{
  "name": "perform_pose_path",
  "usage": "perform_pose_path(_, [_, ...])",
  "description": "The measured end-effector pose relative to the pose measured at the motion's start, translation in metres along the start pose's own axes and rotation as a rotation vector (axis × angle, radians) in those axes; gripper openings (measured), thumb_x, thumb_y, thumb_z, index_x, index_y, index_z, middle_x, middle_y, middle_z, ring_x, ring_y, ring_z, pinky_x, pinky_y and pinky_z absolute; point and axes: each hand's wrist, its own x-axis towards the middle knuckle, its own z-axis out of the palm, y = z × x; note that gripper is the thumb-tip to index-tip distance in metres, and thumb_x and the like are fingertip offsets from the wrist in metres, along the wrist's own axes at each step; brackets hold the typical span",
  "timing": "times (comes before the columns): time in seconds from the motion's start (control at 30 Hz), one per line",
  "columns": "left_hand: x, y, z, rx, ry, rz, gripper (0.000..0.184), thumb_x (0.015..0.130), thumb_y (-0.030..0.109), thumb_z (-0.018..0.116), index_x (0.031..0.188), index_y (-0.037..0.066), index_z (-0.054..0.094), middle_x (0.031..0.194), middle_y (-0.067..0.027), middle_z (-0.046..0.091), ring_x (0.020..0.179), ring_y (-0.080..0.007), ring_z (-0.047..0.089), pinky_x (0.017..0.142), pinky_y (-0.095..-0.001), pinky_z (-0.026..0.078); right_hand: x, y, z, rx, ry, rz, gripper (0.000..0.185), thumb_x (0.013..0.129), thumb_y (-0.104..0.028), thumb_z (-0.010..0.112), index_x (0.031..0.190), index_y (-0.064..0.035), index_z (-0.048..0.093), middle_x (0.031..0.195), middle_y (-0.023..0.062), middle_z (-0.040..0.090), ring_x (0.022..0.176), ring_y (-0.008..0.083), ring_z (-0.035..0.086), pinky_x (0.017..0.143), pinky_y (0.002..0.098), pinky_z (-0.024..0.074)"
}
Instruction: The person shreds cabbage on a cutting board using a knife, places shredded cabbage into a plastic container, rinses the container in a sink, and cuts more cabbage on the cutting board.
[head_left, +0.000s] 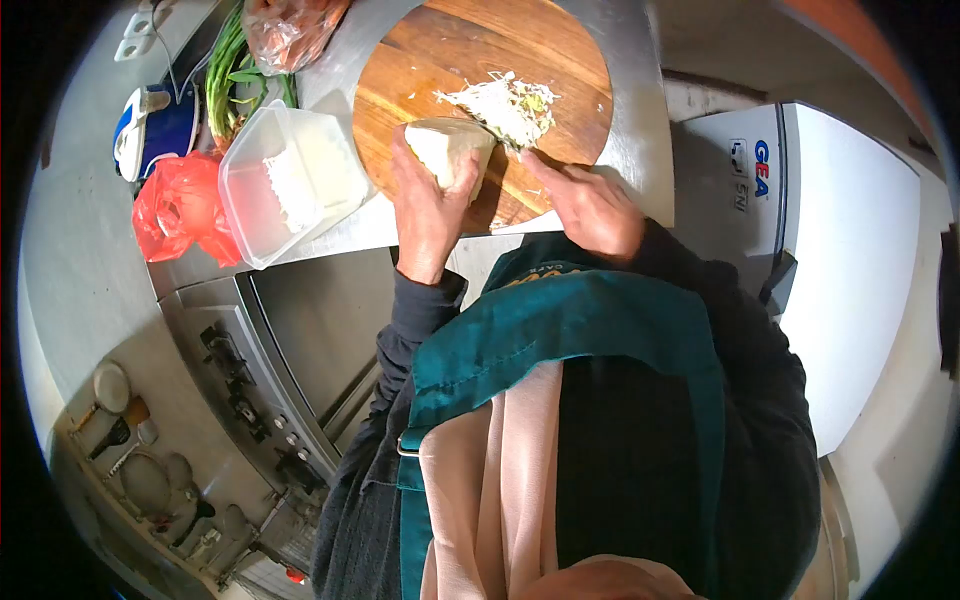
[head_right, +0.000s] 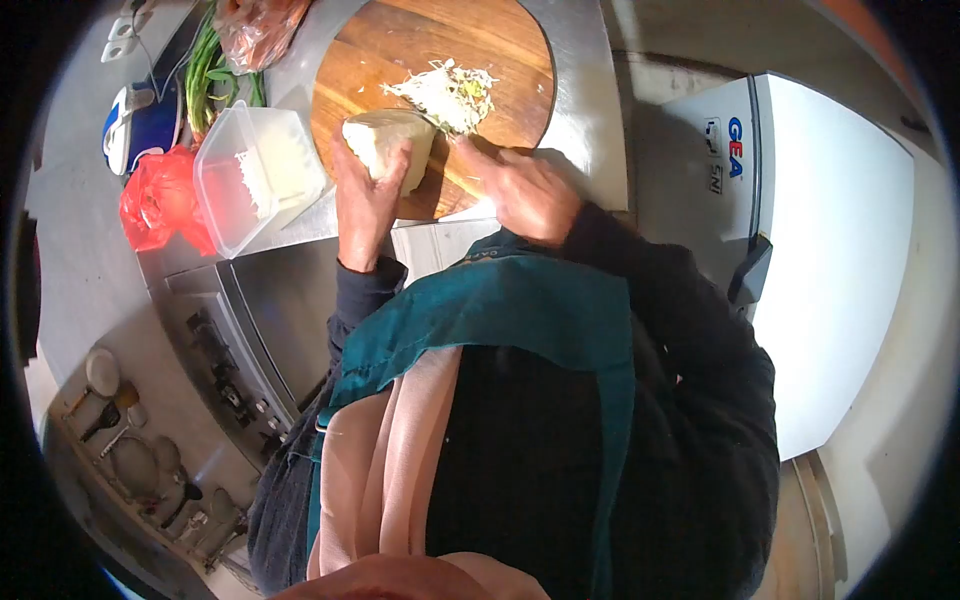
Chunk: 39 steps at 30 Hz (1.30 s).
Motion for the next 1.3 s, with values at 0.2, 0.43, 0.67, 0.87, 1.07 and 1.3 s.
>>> perform_pose_path(0.2, [-0.001,-0.002,0.0,0.032,0.011,0.015,0.082,0.079,0.032,0.069,0.134,-0.008,0.024,0.119,-0.0324,0.045,0.112,-0.0418,0.047,0.094,-0.0431,0.04,-0.022,-0.008,-0.014,0.032,0.007,0.024,0.048,0.085,-0.003,0.047,0.132,-0.0069,0.046,0.09,0.0245,0.061,0.081,0.0398,0.06,0.073,0.043,0.0486])
perform_pose_path(0.43, [0.0,0.0,0.0,0.003,0.014,0.026,0.084,0.079,0.032,0.069,0.135,-0.008,0.022,0.122,-0.0339,0.043,0.114,-0.042,0.046,0.095,-0.0426,0.039,-0.02,-0.026,-0.034,0.106,0.018,-0.033,0.047,0.085,-0.007,0.046,0.132,-0.0048,0.046,0.085,0.0227,0.061,0.078,0.0396,0.06,0.07,0.0443,0.0489])
perform_pose_path(0.67, [-0.001,0.002,0.001,0.02,0.011,0.004,0.082,0.079,0.032,0.069,0.135,-0.007,0.024,0.119,-0.0332,0.046,0.113,-0.0426,0.046,0.094,-0.043,0.04,-0.003,-0.016,-0.007,0.004,-0.026,0.041,0.054,0.083,-0.006,0.05,0.136,-0.0078,0.04,0.092,0.0247,0.06,0.082,0.0409,0.06,0.073,0.0437,0.0497])
perform_pose_path(0.87, [0.001,-0.003,0.0,0.044,0.032,0.027,0.08,0.08,0.032,0.069,0.134,-0.007,0.025,0.117,-0.0326,0.046,0.11,-0.0423,0.047,0.094,-0.0427,0.039,-0.028,0.001,-0.003,-0.003,0.034,-0.02,0.051,0.083,-0.002,0.048,0.133,-0.007,0.044,0.097,0.025,0.061,0.082,0.0422,0.061,0.075,0.0449,0.0496])
perform_pose_path(1.07, [0.003,-0.006,-0.001,0.055,0.023,0.099,0.08,0.079,0.033,0.069,0.134,-0.007,0.026,0.117,-0.0331,0.046,0.109,-0.0431,0.048,0.093,-0.0431,0.04,-0.017,-0.026,-0.041,0.222,0.06,-0.049,0.045,0.082,-0.002,0.046,0.127,-0.0008,0.05,0.09,0.0257,0.062,0.083,0.0406,0.061,0.074,0.0446,0.049])
perform_pose_path(1.3, [0.003,-0.003,-0.001,0.047,-0.001,0.058,0.081,0.079,0.032,0.069,0.135,-0.005,0.024,0.117,-0.033,0.046,0.11,-0.0435,0.048,0.091,-0.0434,0.042,-0.006,-0.003,-0.011,0.059,0.002,-0.045,0.046,0.083,-0.002,0.044,0.129,-0.0026,0.048,0.095,0.0265,0.062,0.086,0.0402,0.061,0.074,0.044,0.0495])
